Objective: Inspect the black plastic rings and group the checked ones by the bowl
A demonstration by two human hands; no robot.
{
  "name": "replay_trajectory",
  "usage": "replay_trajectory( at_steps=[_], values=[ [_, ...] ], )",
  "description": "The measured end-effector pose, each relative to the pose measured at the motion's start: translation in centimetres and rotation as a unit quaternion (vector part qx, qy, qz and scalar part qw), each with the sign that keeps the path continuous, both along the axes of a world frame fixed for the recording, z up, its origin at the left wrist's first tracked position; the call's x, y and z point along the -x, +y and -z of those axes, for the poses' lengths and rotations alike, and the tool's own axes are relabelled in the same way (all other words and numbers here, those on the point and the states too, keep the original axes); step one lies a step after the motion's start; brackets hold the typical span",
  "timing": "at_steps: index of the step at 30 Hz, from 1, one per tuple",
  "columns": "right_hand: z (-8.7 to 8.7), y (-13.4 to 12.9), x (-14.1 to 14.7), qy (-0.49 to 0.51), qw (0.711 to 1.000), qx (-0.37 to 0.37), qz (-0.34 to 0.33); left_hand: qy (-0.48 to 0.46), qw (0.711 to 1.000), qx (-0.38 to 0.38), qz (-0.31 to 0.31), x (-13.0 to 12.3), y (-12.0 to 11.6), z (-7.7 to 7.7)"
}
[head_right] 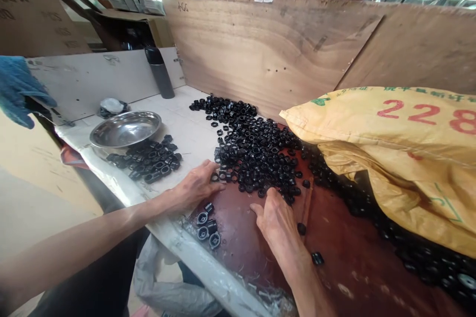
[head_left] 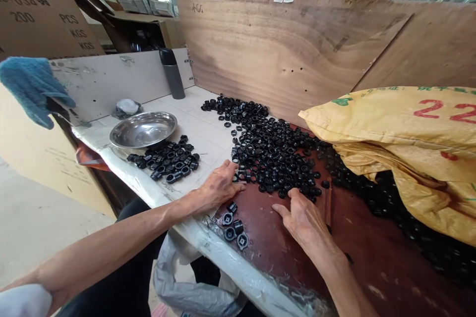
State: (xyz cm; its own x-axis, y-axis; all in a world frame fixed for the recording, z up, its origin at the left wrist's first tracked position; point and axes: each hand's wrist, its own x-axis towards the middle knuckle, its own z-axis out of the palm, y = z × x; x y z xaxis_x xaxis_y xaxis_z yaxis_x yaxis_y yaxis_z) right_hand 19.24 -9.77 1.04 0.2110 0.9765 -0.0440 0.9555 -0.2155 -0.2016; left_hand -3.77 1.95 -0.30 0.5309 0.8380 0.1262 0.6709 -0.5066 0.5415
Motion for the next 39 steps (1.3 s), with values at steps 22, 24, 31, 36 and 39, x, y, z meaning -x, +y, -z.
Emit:
replay_trajectory(
  at_steps=[22, 24, 31, 36, 39],
  values=[
    [0.5, 0.1, 1.1, 0.161, 0.982, -0.087, -0.054, -0.139, 0.989, 0.027, 0.052, -1.8, -1.9, 0.8],
    [0.1, 0.1, 1.6, 0.252, 0.962, -0.092, -0.046, -0.166, 0.983, 0.022, 0.078, -1.8, -2.1, 0.6],
    [-0.8, 0.5, 2.0, 0.34, 0.932, -0.125, -0.028, -0.244, 0.964, 0.044, 0.098, -2.0, -2.0, 0.1],
    [-0.7, 0.4, 2.0, 0.392, 0.911, -0.126, -0.024, -0.314, 0.938, 0.115, 0.092, -2.2, -1.6, 0.2],
    [-0.7, 0.2, 2.2, 0.431, 0.892, -0.134, 0.009, -0.311, 0.931, 0.151, 0.115, -2.2, -1.9, 0.0]
  ],
)
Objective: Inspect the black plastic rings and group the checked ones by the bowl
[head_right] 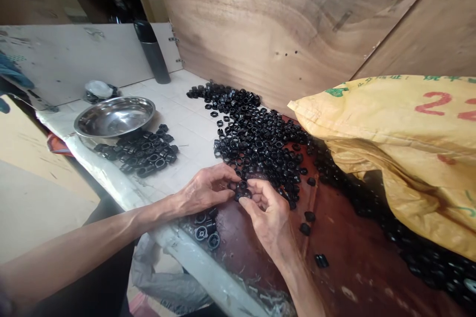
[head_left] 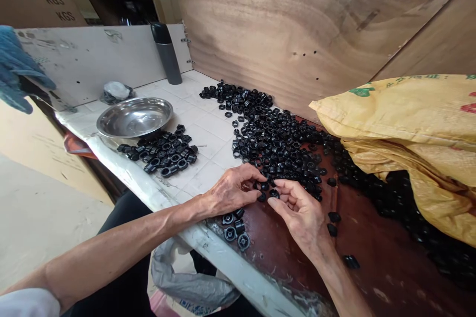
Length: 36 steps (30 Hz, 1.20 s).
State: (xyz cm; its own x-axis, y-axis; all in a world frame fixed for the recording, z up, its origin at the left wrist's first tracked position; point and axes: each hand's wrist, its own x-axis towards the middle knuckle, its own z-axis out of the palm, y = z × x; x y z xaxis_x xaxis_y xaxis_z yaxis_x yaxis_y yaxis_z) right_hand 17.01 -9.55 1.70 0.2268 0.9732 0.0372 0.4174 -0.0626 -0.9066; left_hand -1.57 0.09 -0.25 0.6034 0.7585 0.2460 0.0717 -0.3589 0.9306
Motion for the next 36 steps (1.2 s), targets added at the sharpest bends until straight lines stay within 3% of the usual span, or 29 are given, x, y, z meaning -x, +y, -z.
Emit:
replay_trajectory(
  at_steps=[10, 18, 21, 27, 36],
  values=[
    [-0.57, 0.02, 0.5, -0.03, 0.997, -0.051, -0.038, 0.015, 0.997, 0.056, 0.043, 0.23, -0.71, -0.47],
    [-0.3, -0.42, 0.74, -0.035, 0.997, -0.068, 0.001, -0.025, 0.994, 0.086, 0.056, 0.35, -0.91, -0.95],
    [-0.26, -0.45, 0.63, -0.069, 0.992, -0.101, -0.014, -0.029, 0.996, 0.052, 0.067, 0.51, -0.74, -0.95],
    [-0.17, -0.38, 0.72, -0.096, 0.987, -0.13, -0.013, -0.055, 0.992, -0.085, 0.074, 0.62, -0.18, -0.74],
    [-0.01, -0.54, 0.89, -0.108, 0.98, -0.168, -0.019, -0.083, 0.984, -0.131, 0.085, 0.52, -0.21, -0.65]
  ],
)
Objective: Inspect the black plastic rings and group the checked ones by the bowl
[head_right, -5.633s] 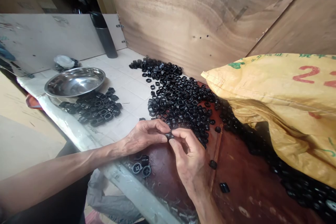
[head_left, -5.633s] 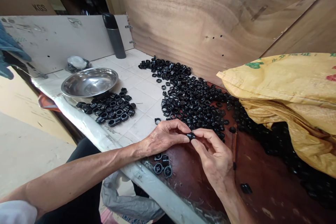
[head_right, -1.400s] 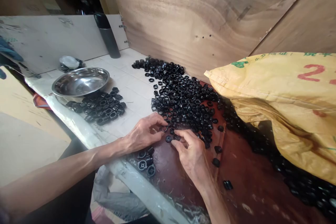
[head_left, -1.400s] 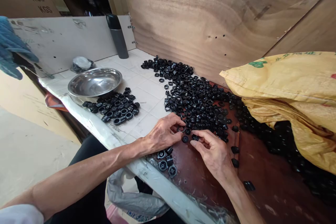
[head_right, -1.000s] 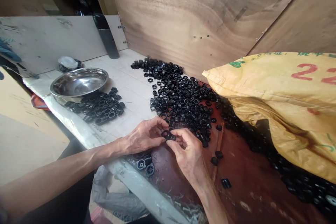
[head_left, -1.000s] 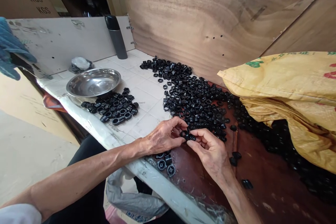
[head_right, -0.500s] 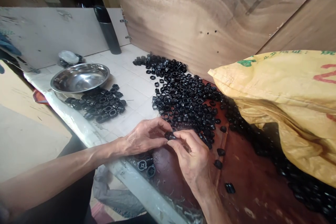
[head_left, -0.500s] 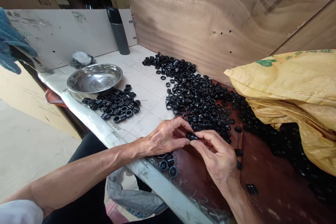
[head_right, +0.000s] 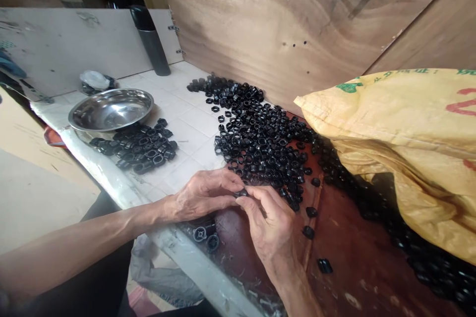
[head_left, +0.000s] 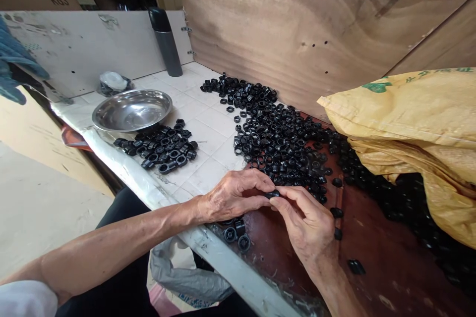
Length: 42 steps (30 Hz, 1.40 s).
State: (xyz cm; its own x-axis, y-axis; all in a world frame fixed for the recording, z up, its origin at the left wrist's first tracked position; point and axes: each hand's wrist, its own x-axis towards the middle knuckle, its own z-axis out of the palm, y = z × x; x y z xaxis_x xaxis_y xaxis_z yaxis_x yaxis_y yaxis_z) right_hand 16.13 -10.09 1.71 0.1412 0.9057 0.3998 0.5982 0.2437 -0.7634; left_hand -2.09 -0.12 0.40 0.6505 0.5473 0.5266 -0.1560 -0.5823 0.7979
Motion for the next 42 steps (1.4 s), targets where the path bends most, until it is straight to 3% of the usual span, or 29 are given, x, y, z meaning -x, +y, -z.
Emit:
replay_trajectory(
  at_steps=[4, 10, 12, 15, 17, 19, 23, 27, 34, 42],
  values=[
    [-0.39, 0.05, 0.06, -0.023, 0.999, -0.025, -0.006, -0.006, 1.0, 0.01, -0.001, -0.08, -0.02, 0.31],
    [-0.65, -0.05, -0.01, -0.019, 0.999, -0.031, -0.024, -0.005, 0.995, 0.102, 0.01, -0.25, -0.16, 0.49],
    [-0.62, -0.05, -0.08, -0.013, 0.998, -0.048, -0.037, 0.0, 0.984, 0.178, 0.008, -0.32, -0.31, 0.34],
    [-0.6, -0.04, -0.15, 0.004, 0.997, -0.058, -0.043, 0.005, 0.944, 0.329, 0.008, -0.46, -0.58, 0.08],
    [-0.65, -0.06, -0.14, 0.032, 0.998, -0.038, -0.036, -0.016, 0.925, 0.38, 0.016, -0.58, -0.67, 0.04],
    [-0.7, -0.07, -0.08, 0.071, 0.997, 0.0, -0.021, -0.048, 0.926, 0.372, 0.025, -0.71, -0.62, 0.12],
    [-0.76, 0.05, 0.14, 0.187, 0.976, 0.099, 0.053, -0.065, 0.958, 0.277, 0.021, -0.81, -0.32, 0.44],
    [-0.81, 0.13, 0.15, 0.248, 0.951, 0.179, 0.051, -0.042, 0.976, 0.215, 0.011, -0.7, -0.23, 0.62],
    [-0.46, -0.03, -0.14, 0.097, 0.994, 0.039, 0.01, -0.038, 0.971, 0.235, 0.02, -0.62, -0.23, 0.57],
    [-0.17, -0.32, 0.17, 0.066, 0.995, 0.071, 0.032, -0.041, 0.996, 0.08, -0.005, -0.68, -0.25, 0.8]
  ],
)
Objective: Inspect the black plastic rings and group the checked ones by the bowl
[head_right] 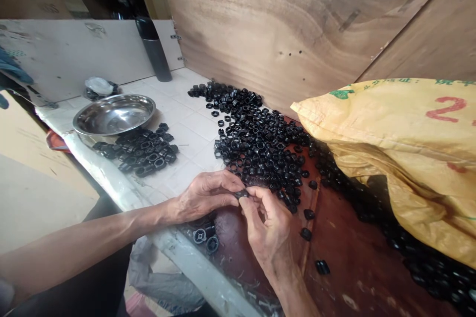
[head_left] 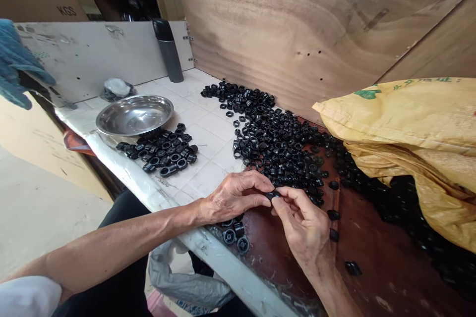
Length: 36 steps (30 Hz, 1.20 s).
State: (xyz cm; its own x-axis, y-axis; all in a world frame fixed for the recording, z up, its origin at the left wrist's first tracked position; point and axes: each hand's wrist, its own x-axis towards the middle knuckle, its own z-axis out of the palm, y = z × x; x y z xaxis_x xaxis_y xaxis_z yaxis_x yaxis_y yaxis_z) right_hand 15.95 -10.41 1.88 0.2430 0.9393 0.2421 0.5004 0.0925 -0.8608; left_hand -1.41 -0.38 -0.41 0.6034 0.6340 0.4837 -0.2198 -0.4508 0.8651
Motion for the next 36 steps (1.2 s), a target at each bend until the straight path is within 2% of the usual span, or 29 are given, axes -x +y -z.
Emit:
replay_trajectory(
  at_steps=[5, 9, 11, 14, 20, 27, 32, 34, 36],
  values=[
    [-0.3, 0.2, 0.2, -0.026, 0.999, 0.033, 0.005, 0.009, 0.997, -0.082, 0.003, 0.1, 0.2, 0.2],
    [-0.1, 0.1, 0.1, -0.08, 0.996, 0.048, -0.015, 0.015, 0.995, -0.101, -0.01, 0.2, 0.3, 0.3],
    [0.0, 0.0, 0.0, -0.075, 0.996, 0.047, -0.023, 0.01, 0.995, -0.102, -0.011, 0.1, 0.4, 0.4],
    [0.0, 0.0, -0.2, -0.034, 0.998, 0.035, -0.029, -0.006, 0.999, -0.052, -0.007, 0.0, 0.3, 0.4],
    [-0.1, 0.2, -0.4, -0.019, 0.997, -0.047, -0.062, -0.005, 0.991, 0.136, 0.015, -0.1, 0.1, -0.2],
    [-0.4, 0.3, -0.5, -0.067, 0.992, -0.09, -0.056, 0.004, 0.972, 0.232, 0.033, -0.2, -0.2, -0.7],
    [0.2, 0.1, -0.4, -0.011, 0.998, -0.054, -0.029, 0.0, 0.944, 0.323, 0.06, -0.3, -0.4, -0.9],
    [0.4, 0.0, -0.4, 0.008, 1.0, -0.02, -0.001, 0.0, 0.953, 0.297, 0.06, -0.2, -0.3, -0.8],
    [0.5, -0.1, -0.3, -0.004, 1.0, 0.001, 0.016, 0.006, 0.98, 0.195, 0.046, -0.1, -0.1, -0.7]
  ],
)
